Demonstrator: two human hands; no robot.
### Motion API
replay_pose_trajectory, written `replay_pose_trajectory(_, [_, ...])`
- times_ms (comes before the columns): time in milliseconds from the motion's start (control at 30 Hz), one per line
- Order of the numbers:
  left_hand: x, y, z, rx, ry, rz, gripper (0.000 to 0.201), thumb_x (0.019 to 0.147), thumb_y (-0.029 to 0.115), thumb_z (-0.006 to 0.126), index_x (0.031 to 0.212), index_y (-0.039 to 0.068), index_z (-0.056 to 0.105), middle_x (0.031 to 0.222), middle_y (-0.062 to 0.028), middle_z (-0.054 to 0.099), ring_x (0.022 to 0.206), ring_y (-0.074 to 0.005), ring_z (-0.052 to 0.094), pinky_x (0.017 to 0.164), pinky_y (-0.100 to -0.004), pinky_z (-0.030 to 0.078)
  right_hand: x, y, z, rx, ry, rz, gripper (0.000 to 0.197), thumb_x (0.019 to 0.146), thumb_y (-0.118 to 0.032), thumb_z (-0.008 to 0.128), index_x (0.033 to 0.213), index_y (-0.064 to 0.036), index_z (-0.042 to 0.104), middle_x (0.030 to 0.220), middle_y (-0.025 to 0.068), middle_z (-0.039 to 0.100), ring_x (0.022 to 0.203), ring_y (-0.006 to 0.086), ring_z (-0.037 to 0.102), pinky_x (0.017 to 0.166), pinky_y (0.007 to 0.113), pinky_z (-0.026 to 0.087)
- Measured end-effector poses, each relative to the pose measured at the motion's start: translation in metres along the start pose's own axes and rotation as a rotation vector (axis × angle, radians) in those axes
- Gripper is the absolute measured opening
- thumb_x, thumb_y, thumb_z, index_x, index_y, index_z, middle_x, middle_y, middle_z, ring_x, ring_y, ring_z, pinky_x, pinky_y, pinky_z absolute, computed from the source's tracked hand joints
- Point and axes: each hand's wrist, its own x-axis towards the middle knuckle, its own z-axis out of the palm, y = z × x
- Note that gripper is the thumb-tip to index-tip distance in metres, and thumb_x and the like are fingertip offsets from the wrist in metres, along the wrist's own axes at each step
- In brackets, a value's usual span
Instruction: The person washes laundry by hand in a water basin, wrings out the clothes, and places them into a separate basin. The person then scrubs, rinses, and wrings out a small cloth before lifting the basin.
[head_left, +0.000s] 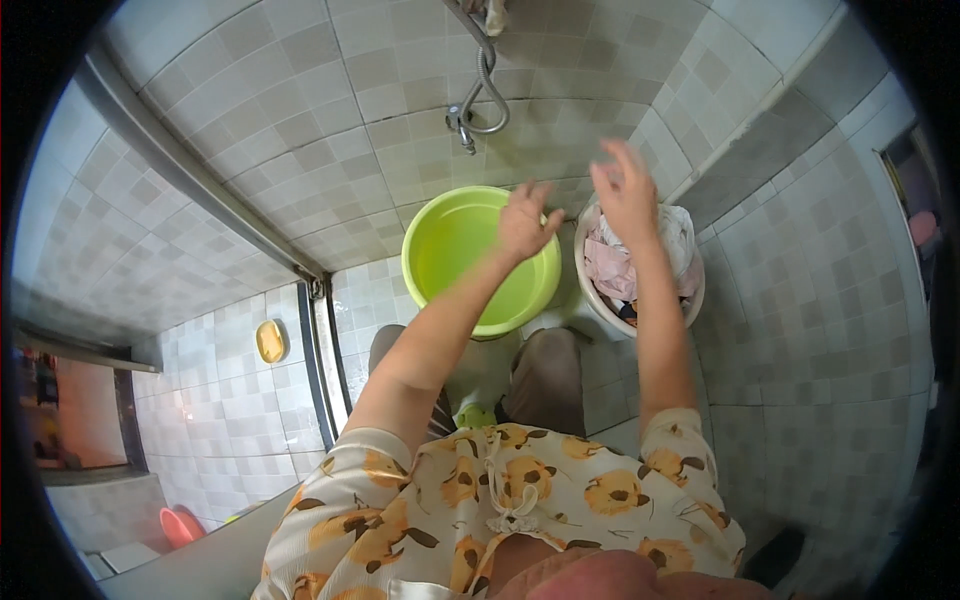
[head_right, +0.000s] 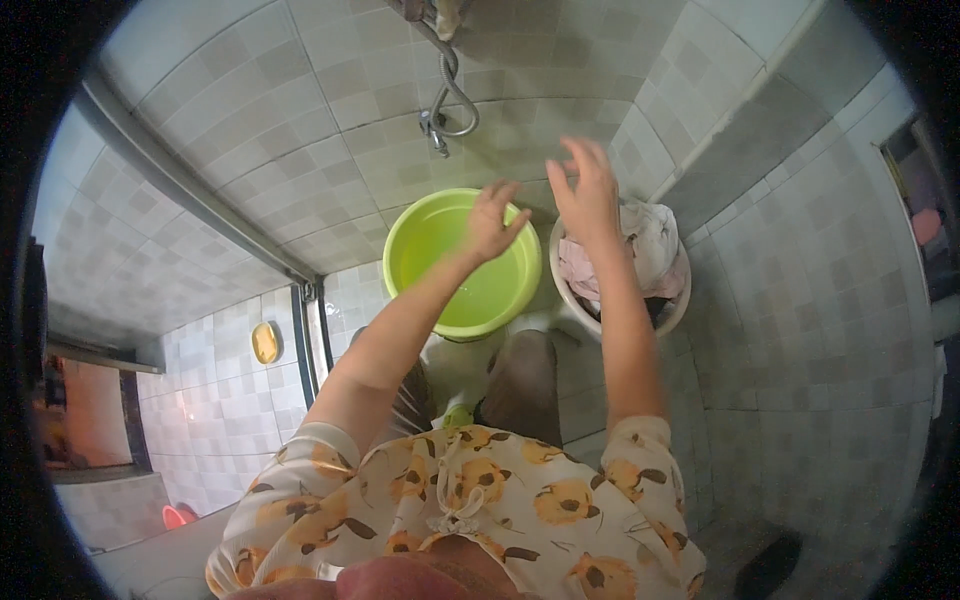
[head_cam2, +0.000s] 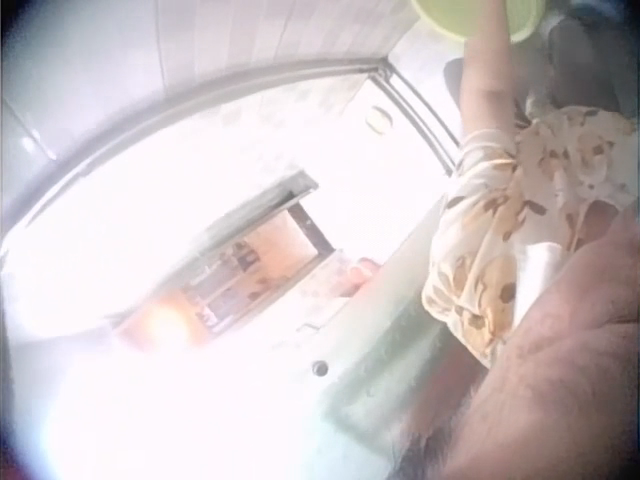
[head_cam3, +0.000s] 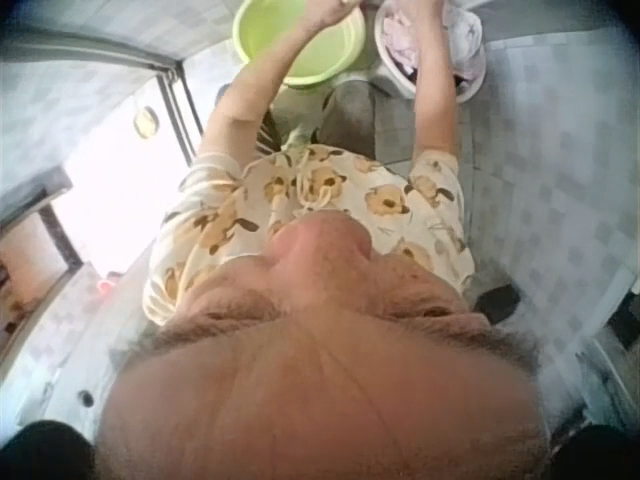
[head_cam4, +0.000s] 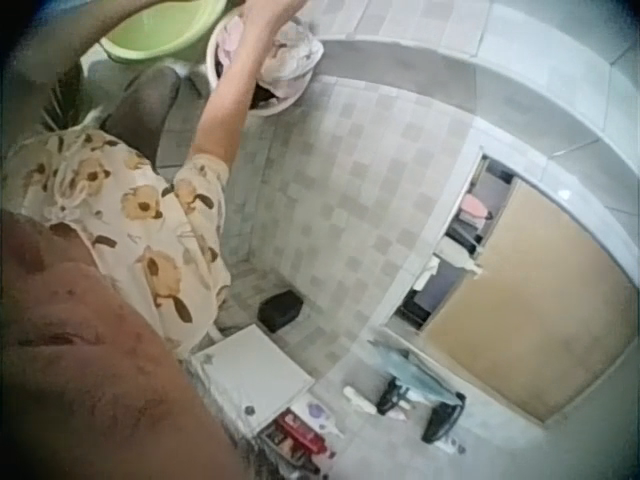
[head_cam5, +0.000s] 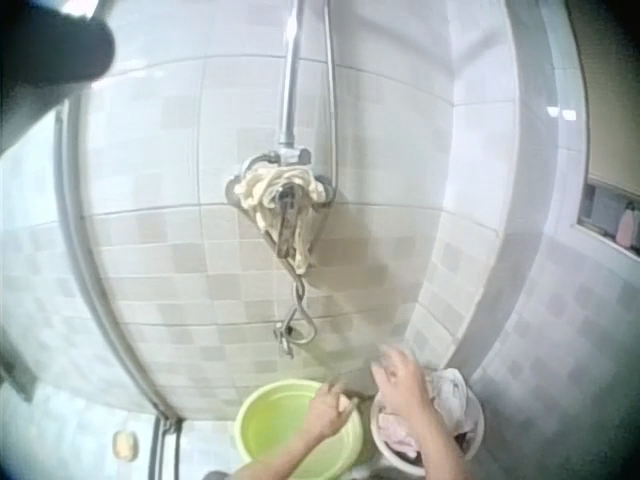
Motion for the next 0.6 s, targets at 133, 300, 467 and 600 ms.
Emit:
replay_pose_trajectory(133, [0.006, -0.027, -0.051, -0.033, 0.121, -0.023, 0.047, 0.081, 0.025, 0.064, 0.121, 0.004, 0.051, 0.121, -0.0222, 0.051, 0.111, -0.0382, 0.050, 0.093, -0.0415, 0.043, 0.106, -0.092, -0.009, -0.073, 0.138, -0.257, 0.028, 0.083, -0.013, 0.059, 0.110, -0.0049, 0.060, 0.105, 0.0132, 0.060, 0.074, 0.0212, 0.065, 0.070, 0.031, 0.051])
replay_pose_trajectory(300, [0.009, -0.022, -0.097, -0.124, 0.146, -0.064, 0.046, 0.081, 0.024, 0.063, 0.120, 0.002, 0.051, 0.118, -0.0236, 0.053, 0.108, -0.0390, 0.052, 0.093, -0.0416, 0.043, 0.203, -0.151, -0.025, -0.020, 0.165, -0.158, 0.047, 0.077, -0.018, 0.067, 0.120, -0.0055, 0.053, 0.100, 0.0144, 0.066, 0.074, 0.0273, 0.065, 0.068, 0.033, 0.053])
replay_pose_trajectory(467, [0.021, -0.029, -0.123, -0.160, 0.158, -0.068, 0.046, 0.082, 0.025, 0.061, 0.120, 0.002, 0.051, 0.117, -0.0225, 0.054, 0.107, -0.0382, 0.052, 0.092, -0.0415, 0.043, 0.256, -0.114, 0.015, 0.168, 0.015, -0.492, 0.035, 0.077, -0.007, 0.061, 0.111, -0.0007, 0.056, 0.087, 0.0103, 0.065, 0.062, 0.0174, 0.062, 0.051, 0.030, 0.051])
replay_pose_trajectory(600, [0.027, -0.033, -0.136, -0.135, 0.207, -0.009, 0.048, 0.084, 0.029, 0.062, 0.125, 0.006, 0.049, 0.113, -0.0189, 0.056, 0.093, -0.0293, 0.061, 0.076, -0.0362, 0.050, 0.244, -0.128, 0.024, 0.149, 0.038, -0.135, 0.029, 0.077, -0.003, 0.055, 0.106, -0.0027, 0.058, 0.083, 0.0104, 0.063, 0.072, 0.0206, 0.060, 0.061, 0.033, 0.050])
